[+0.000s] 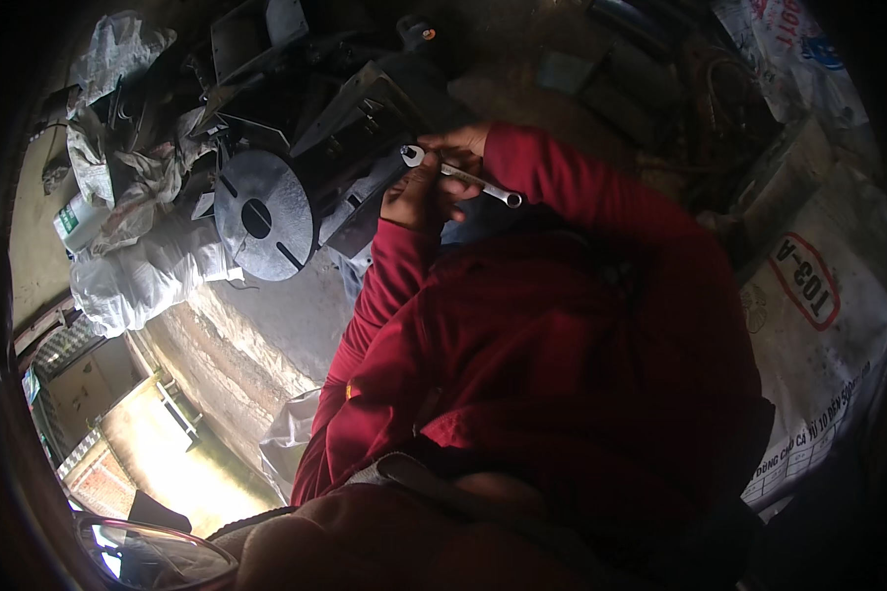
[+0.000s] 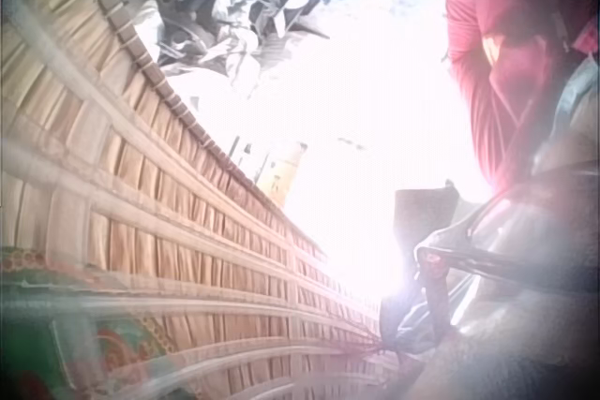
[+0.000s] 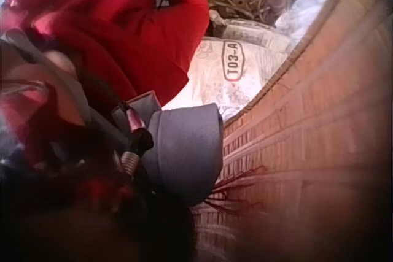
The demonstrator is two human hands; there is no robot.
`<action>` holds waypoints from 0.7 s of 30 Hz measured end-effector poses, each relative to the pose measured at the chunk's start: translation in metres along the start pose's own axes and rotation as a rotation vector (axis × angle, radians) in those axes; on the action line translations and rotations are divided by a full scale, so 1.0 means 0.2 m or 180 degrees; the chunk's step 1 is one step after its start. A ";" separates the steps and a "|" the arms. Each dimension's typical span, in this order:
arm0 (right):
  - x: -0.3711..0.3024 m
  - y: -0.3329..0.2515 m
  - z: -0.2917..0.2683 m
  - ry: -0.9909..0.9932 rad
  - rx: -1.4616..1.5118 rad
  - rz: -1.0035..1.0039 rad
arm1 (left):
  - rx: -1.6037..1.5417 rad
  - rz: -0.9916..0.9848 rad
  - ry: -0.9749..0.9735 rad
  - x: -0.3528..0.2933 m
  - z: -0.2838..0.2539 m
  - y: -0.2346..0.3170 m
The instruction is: The person assembles a metal component by inserting screws and tightening them with a wrench. They handle a circular metal part and a rectangular metal piece, using a wrench to secure the assembly.
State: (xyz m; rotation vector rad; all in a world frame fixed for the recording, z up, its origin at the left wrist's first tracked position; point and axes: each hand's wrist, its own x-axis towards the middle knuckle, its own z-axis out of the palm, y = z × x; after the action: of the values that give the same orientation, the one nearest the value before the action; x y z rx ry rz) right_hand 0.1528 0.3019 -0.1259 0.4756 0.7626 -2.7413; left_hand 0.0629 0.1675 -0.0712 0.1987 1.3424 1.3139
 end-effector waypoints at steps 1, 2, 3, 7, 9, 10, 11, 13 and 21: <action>-0.01 0.00 0.04 0.0317 -0.0025 0.0030 | 0.0005 0.0012 0.0019 0.00 -0.02 -0.01; -0.02 0.00 0.06 0.0635 -0.0051 0.0060 | 0.0010 0.0024 0.0038 0.00 -0.04 -0.03; 0.00 0.00 0.04 0.0585 0.0065 0.0002 | -0.0003 0.0125 -0.0045 -0.01 -0.06 -0.03; 0.02 0.00 0.00 0.0640 0.0519 -0.0131 | 0.0230 0.0327 0.0074 -0.04 -0.08 0.00; 0.00 -0.01 0.02 0.0635 0.0360 -0.0145 | 0.0378 0.0250 0.0205 -0.04 -0.09 0.03; 0.00 -0.01 0.02 0.0591 0.0416 -0.0107 | 0.0175 0.0263 0.0153 -0.02 -0.12 0.03; 0.01 -0.01 0.01 0.0547 0.0471 -0.0067 | 0.0272 0.0221 0.0112 -0.03 -0.13 0.04; 0.00 -0.02 0.00 0.0492 0.0511 -0.0059 | 0.0444 0.0147 0.0012 -0.03 -0.12 0.05; 0.01 0.00 -0.01 0.0484 0.0439 -0.0079 | 0.0175 0.0368 0.0088 -0.03 -0.06 -0.01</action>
State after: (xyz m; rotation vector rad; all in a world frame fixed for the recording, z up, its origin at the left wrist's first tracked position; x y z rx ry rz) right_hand 0.1514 0.3017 -0.1283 0.7152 0.6196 -2.8176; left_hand 0.0566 0.1557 -0.0737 0.3009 1.4089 1.3811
